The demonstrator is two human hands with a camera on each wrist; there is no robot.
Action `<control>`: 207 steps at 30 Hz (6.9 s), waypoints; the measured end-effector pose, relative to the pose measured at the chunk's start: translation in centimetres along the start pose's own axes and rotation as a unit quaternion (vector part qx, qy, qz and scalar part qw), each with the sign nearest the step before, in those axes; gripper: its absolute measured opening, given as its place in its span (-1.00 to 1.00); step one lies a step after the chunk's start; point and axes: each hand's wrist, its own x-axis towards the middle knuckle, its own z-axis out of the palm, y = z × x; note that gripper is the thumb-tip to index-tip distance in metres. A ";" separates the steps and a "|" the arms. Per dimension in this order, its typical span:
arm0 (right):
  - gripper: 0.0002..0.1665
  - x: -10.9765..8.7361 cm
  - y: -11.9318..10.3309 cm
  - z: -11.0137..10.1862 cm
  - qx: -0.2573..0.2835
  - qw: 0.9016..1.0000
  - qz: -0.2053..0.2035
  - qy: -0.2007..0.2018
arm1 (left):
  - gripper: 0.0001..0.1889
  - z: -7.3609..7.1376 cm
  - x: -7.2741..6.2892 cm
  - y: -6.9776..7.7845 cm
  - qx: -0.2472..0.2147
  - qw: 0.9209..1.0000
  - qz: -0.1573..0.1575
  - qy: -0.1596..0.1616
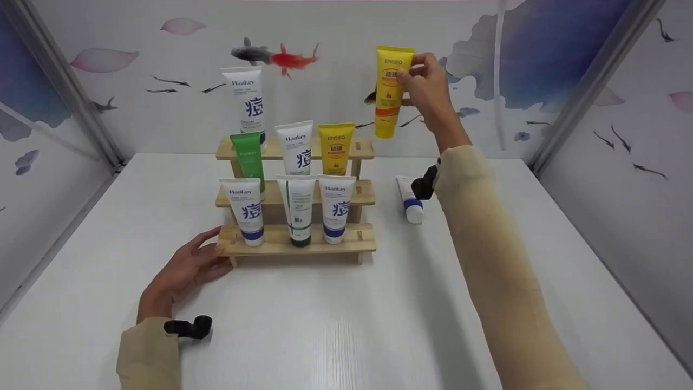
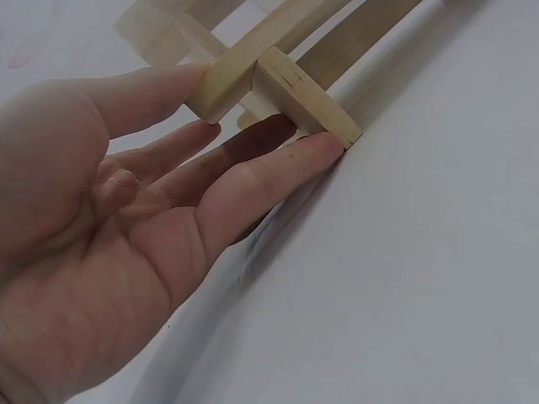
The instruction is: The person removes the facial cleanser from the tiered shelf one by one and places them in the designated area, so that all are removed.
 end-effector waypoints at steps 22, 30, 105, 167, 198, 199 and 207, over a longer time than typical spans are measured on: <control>-0.40 -0.2 9.6 -6.1 -0.037 0.993 0.107 0.021 | -0.24 0.2 -0.3 0.1 -0.013 1.000 0.006 0.000; -0.38 -0.4 13.3 -7.8 -0.056 0.987 0.148 0.037 | -0.23 0.1 -0.2 -0.1 -0.013 1.000 0.007 -0.001; -0.24 -1.7 20.3 -9.4 -0.116 0.945 0.304 -0.025 | -0.27 0.1 0.1 -0.3 -0.016 1.000 0.012 0.006; -0.33 -3.0 -7.4 13.5 -0.118 0.967 -0.012 -0.224 | -0.29 0.2 0.0 -0.4 -0.007 1.000 0.030 0.003; -0.52 -2.6 -6.9 18.1 -0.148 0.970 -0.042 -0.190 | -0.34 0.3 0.4 -0.5 -0.019 0.999 0.013 0.024; -0.53 -2.6 -6.9 18.1 -0.148 0.970 -0.041 -0.186 | -0.34 0.3 0.4 -0.4 -0.019 1.000 0.011 0.022; -0.62 -3.1 -6.9 18.3 -0.144 0.973 -0.042 -0.174 | -0.33 0.0 0.1 -0.3 -0.018 1.000 0.008 0.020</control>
